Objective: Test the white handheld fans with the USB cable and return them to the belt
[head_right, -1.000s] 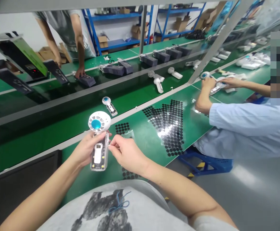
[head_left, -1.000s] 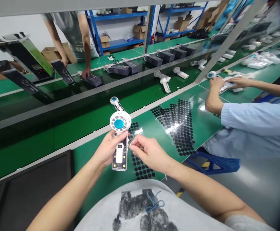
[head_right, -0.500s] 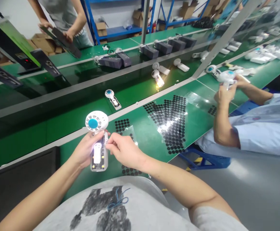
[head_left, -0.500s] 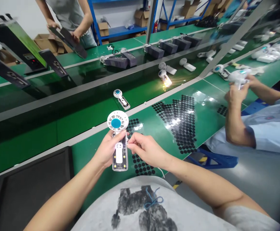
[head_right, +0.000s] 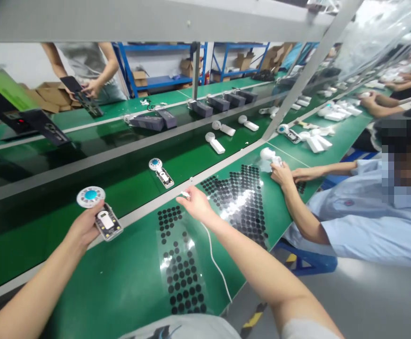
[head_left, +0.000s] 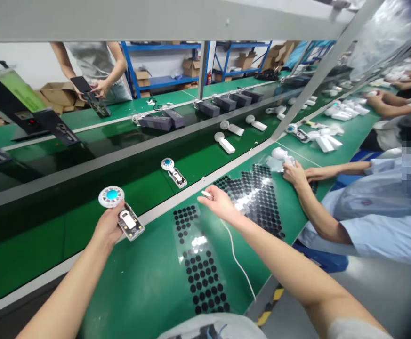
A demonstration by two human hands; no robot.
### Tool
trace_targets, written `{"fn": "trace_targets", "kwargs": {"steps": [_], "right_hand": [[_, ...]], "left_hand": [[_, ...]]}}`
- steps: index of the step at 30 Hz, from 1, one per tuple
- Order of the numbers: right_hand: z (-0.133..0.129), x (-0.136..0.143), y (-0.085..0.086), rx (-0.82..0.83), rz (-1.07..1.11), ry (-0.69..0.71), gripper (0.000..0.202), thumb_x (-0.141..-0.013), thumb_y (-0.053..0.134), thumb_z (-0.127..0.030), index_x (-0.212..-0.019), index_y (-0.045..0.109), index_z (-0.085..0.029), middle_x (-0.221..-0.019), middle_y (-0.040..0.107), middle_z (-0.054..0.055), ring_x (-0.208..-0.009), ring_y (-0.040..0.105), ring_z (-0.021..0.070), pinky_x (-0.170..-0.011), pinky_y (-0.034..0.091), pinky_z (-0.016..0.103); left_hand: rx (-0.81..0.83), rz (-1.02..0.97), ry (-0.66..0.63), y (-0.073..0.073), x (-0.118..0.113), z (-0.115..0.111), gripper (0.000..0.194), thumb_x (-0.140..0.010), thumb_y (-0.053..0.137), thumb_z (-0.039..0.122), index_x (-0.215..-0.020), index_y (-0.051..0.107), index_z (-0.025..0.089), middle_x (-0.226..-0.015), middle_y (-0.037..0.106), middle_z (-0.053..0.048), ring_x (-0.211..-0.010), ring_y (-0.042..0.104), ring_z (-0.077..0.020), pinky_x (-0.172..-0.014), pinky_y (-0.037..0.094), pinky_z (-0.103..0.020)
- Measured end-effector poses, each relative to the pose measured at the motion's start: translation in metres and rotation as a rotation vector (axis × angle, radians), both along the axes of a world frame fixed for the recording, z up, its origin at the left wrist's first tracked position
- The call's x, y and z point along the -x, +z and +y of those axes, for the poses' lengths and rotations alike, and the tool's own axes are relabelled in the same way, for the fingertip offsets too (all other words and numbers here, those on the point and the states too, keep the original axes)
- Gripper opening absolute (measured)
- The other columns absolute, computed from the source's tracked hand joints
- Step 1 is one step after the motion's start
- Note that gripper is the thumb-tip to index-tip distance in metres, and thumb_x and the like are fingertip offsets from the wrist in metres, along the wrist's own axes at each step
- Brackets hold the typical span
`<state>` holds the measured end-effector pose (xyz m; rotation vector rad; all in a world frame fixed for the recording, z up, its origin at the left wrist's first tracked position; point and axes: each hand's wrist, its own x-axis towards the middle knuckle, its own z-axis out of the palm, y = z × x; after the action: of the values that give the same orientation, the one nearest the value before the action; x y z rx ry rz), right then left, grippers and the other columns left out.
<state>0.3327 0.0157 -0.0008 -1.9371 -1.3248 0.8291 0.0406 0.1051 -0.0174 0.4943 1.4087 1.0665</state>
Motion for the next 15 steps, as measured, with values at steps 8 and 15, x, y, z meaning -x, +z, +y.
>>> {"fn": "trace_targets", "kwargs": {"steps": [8, 15], "right_hand": [[0.085, 0.005, -0.054, 0.064, -0.087, -0.160, 0.018, -0.075, 0.057, -0.023, -0.089, 0.059, -0.013, -0.078, 0.062, 0.007, -0.072, 0.056, 0.0182, -0.063, 0.038, 0.026], [0.097, -0.015, -0.075, 0.112, -0.079, -0.145, 0.033, -0.075, 0.059, -0.029, -0.103, 0.057, -0.012, -0.084, 0.063, 0.008, -0.077, 0.059, 0.0184, -0.068, 0.041, 0.026]], "left_hand": [[0.028, 0.125, -0.045, -0.043, -0.015, 0.065, 0.010, -0.080, 0.058, 0.017, -0.072, 0.052, 0.012, -0.061, 0.054, 0.004, -0.050, 0.051, -0.0075, -0.053, 0.046, -0.023], [0.032, 0.638, -0.082, -0.083, 0.021, 0.104, 0.028, -0.058, 0.075, 0.033, -0.061, 0.053, 0.015, -0.068, 0.059, -0.006, -0.084, 0.058, -0.0290, -0.073, 0.044, -0.038]]}}
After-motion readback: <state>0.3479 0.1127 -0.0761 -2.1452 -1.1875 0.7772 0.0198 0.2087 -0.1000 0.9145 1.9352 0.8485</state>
